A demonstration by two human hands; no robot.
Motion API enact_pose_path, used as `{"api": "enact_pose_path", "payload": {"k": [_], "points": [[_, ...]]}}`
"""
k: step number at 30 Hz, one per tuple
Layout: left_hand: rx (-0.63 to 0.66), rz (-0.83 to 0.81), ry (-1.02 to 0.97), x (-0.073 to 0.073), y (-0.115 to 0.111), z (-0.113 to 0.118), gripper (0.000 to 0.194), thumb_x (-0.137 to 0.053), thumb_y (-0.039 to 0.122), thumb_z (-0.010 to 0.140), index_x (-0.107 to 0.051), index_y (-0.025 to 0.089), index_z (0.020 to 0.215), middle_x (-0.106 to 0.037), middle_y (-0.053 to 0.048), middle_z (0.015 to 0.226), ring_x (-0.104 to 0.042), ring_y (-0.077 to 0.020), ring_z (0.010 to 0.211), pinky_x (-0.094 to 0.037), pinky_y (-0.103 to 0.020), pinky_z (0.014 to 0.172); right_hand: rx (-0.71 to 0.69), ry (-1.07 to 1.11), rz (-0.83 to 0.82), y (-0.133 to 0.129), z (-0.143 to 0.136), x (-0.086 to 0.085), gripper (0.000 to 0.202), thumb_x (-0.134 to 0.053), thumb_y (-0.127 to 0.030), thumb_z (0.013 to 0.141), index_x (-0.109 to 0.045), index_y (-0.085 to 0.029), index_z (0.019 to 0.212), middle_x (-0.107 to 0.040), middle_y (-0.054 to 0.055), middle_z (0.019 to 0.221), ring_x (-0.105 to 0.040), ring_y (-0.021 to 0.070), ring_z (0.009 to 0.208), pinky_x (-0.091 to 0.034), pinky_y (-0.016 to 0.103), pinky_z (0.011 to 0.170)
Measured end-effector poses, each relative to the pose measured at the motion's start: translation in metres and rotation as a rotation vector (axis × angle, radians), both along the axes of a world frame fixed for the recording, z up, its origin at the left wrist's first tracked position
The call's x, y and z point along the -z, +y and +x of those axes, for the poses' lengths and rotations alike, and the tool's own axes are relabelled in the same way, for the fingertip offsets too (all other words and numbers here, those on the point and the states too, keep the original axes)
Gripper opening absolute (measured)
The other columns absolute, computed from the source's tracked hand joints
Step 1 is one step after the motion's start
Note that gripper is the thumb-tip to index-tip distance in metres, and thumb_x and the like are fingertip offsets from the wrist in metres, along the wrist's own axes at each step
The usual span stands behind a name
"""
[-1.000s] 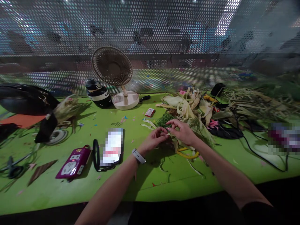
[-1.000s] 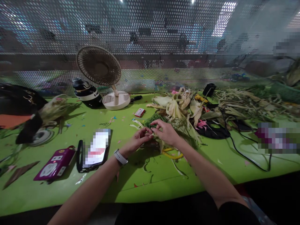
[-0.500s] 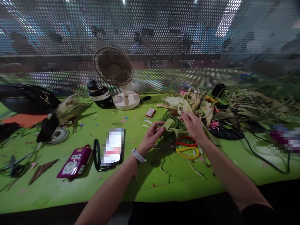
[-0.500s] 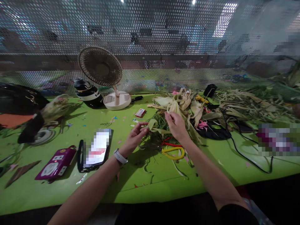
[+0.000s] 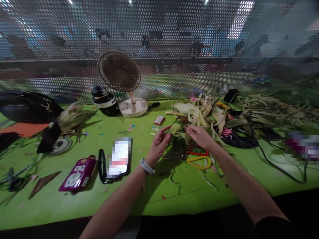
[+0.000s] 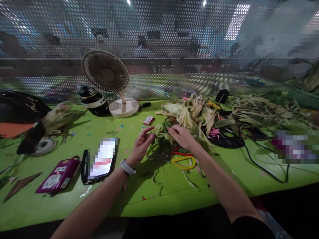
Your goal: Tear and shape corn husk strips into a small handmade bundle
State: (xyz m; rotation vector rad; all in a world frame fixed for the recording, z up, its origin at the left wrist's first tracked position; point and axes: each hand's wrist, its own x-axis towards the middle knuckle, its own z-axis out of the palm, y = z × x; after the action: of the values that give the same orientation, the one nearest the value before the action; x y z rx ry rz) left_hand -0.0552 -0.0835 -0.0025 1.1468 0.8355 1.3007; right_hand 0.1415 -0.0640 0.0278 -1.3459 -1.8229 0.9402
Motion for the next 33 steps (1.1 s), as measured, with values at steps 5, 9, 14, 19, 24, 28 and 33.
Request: {"api": "enact_pose_path", "payload": {"k": [5, 9, 14, 19, 24, 28, 33], "points": [[-0.009, 0.016, -0.007, -0.002, -0.003, 0.001, 0.042, -0.067, 0.033, 0.077, -0.06, 0.023, 0.117, -0.067, -0.001, 0.084, -0.058, -0.01, 0.08, -0.044, -0.021, 0.076, 0.066, 0.093, -0.293, 0.003, -0.006, 0.007, 0.048, -0.044, -0.064, 0.081, -0.042, -0.021, 0.059, -0.042, -0.004, 0.045, -0.04, 0.0106, 0.041, -0.028, 0.024, 0.041], [0.023, 0.003, -0.021, 0.0, -0.003, 0.002, 0.044, -0.068, 0.034, 0.075, -0.06, 0.021, 0.117, -0.067, -0.001, 0.081, -0.056, -0.009, 0.075, -0.043, -0.019, 0.07, 0.103, 0.24, -0.259, 0.001, -0.014, 0.006, 0.044, -0.059, -0.061, 0.072, -0.046, -0.02, 0.061, -0.034, -0.008, 0.042, -0.029, 0.0064, 0.038, -0.021, 0.022, 0.038], [0.026, -0.018, -0.064, 0.002, -0.002, 0.001, 0.045, -0.07, 0.034, 0.073, -0.061, 0.022, 0.116, -0.066, 0.001, 0.077, -0.057, -0.0084, 0.073, -0.045, -0.02, 0.071, 0.024, 0.523, -0.391, -0.005, -0.02, 0.007, 0.039, -0.066, -0.056, 0.068, -0.059, -0.02, 0.083, -0.038, -0.011, 0.042, -0.022, 0.004, 0.033, -0.016, 0.02, 0.034], [0.065, -0.05, -0.124, 0.004, -0.001, 0.002, 0.045, -0.073, 0.034, 0.071, -0.062, 0.021, 0.113, -0.068, 0.0, 0.081, -0.061, -0.0106, 0.083, -0.046, -0.023, 0.081, -0.116, 0.777, -0.56, -0.008, -0.023, 0.011, 0.033, -0.066, -0.049, 0.071, -0.058, -0.021, 0.087, -0.029, -0.013, 0.035, -0.017, 0.0037, 0.03, -0.014, 0.018, 0.033], [0.074, -0.098, -0.164, 0.005, 0.001, 0.002, 0.046, -0.075, 0.036, 0.068, -0.061, 0.021, 0.109, -0.07, 0.002, 0.08, -0.064, -0.0107, 0.076, -0.048, -0.022, 0.076, 0.05, 0.919, -0.386, -0.006, -0.022, 0.01, 0.034, -0.075, -0.04, 0.062, -0.058, -0.023, 0.086, -0.05, -0.01, 0.054, -0.019, 0.0011, 0.033, -0.018, 0.02, 0.034], [0.09, -0.15, -0.179, 0.007, 0.003, 0.002, 0.037, -0.076, 0.036, 0.066, -0.061, 0.019, 0.095, -0.069, 0.003, 0.074, -0.065, -0.0107, 0.071, -0.049, -0.021, 0.07, 0.051, 0.842, -0.304, -0.006, -0.023, 0.01, 0.034, -0.077, -0.042, 0.062, -0.058, -0.021, 0.082, -0.056, -0.007, 0.06, -0.028, 0.0016, 0.034, -0.02, 0.019, 0.034], [0.126, -0.224, -0.189, 0.01, 0.003, 0.002, 0.035, -0.08, 0.035, 0.059, -0.064, 0.017, 0.085, -0.07, 0.001, 0.075, -0.067, -0.0122, 0.067, -0.051, -0.024, 0.068, -0.069, 0.761, -0.39, -0.009, -0.024, 0.011, 0.037, -0.073, -0.049, 0.066, -0.062, -0.018, 0.082, -0.058, -0.005, 0.06, -0.029, 0.0008, 0.034, -0.021, 0.018, 0.033]]}}
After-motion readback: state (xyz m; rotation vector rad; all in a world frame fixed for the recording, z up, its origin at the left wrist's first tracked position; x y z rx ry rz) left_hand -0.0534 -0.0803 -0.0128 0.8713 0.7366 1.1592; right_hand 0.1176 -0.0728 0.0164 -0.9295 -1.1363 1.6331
